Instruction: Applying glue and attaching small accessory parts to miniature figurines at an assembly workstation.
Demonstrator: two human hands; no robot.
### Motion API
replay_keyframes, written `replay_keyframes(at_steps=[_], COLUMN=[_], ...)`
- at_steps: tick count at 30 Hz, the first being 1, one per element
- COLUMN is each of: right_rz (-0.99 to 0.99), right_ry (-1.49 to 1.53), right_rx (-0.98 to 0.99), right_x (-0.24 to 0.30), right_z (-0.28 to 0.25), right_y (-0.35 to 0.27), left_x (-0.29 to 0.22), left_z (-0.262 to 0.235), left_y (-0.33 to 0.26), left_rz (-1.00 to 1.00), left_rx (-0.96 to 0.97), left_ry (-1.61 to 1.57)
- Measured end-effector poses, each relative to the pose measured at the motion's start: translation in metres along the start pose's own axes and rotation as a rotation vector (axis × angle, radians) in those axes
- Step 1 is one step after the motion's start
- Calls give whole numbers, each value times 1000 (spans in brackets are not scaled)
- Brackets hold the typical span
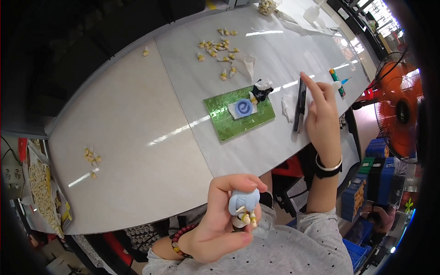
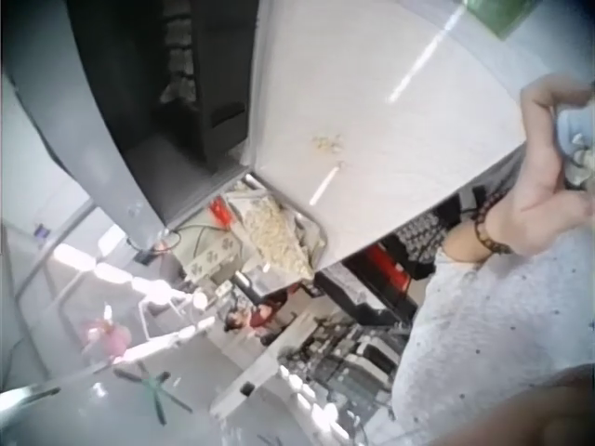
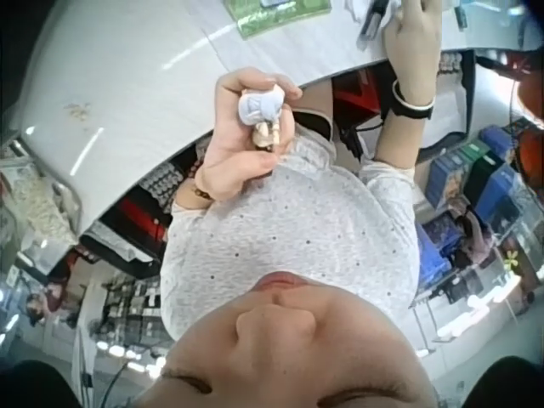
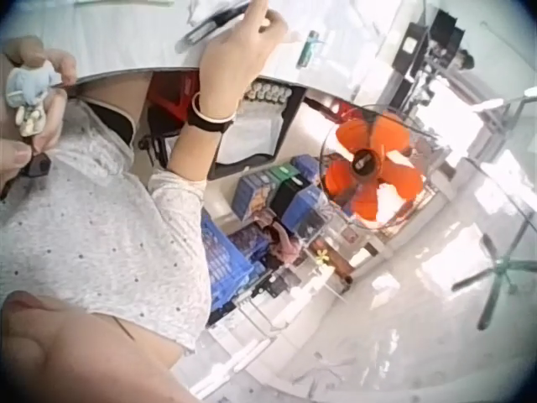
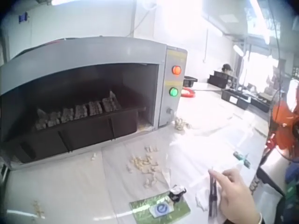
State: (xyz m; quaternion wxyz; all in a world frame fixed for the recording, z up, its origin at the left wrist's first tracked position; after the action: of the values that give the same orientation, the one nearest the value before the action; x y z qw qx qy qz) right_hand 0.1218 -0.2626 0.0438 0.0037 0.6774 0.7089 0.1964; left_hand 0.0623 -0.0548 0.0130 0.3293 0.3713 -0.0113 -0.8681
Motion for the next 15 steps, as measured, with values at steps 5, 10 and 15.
replay_keyframes(at_steps=[5,10,15], right_rz=[-281,-330,-323], right_ry=[729,1348,1330], right_rx=[77,351,134], right_x=[64,111,59], right_z=[-16,29,-1], right_y=[-37,-53,-67], left_x=[-22,-57,-135], left_z=[5,45,69], left_y=[-2,29,28], left_rz=[82,185,-536], left_rx=[-37,0,-53], left_ry=[179,1215,1842])
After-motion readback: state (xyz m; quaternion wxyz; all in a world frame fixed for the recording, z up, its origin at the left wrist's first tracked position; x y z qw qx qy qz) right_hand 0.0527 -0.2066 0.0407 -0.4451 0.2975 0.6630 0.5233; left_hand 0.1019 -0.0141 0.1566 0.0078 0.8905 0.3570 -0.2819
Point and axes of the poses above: each hand's wrist, its own y-axis towards the middle knuckle, its own z-axis out of the palm, x = y × z, the point moved 7 cm from there along y, towards the middle knuckle, and after that the axes turned 12 degrees about x, right-handed, at the moved point
